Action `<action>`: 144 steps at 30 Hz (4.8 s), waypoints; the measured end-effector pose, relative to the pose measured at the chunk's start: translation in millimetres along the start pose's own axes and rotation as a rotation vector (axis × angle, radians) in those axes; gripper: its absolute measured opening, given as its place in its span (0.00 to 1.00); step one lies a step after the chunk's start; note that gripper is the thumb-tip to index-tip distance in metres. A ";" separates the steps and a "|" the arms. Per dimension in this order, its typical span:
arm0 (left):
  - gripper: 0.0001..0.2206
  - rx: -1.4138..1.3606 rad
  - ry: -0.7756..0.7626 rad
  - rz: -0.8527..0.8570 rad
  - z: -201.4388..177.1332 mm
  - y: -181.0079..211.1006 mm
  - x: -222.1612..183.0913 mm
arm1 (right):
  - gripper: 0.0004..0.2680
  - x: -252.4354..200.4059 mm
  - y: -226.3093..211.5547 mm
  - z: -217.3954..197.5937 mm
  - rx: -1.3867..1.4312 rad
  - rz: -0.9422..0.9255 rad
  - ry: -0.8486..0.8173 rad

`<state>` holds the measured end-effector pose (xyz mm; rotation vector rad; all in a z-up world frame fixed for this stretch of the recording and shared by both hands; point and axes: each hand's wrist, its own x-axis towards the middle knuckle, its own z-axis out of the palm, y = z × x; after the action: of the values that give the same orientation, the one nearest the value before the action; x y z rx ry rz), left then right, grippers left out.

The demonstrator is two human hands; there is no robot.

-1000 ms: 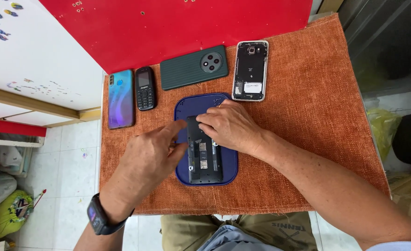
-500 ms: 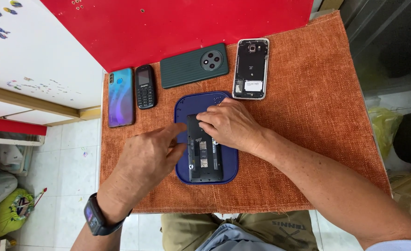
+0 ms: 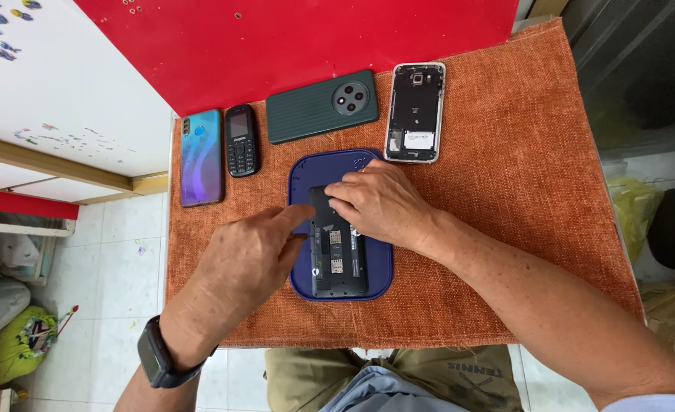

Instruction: Unscrewing and disassembling a mobile phone for repair on a workbench.

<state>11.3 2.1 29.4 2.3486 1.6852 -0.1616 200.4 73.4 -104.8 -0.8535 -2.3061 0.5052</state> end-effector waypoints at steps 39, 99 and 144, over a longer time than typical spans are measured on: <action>0.12 0.054 0.110 -0.106 15.3 -18.5 5.7 | 0.08 37.3 -46.0 -10.4 0.031 0.062 -0.151; 0.18 -0.325 0.197 -0.130 20.3 -25.4 -2.1 | 0.08 12.6 -28.4 -12.9 0.113 0.129 -0.069; 0.18 -0.475 0.531 -0.221 1.2 -48.7 -2.7 | 0.06 63.5 -28.8 29.1 -0.146 -0.015 -0.135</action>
<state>-35.4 14.0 22.4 1.9386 1.9285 0.8013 130.2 92.2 -84.2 -0.8953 -2.4955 0.4021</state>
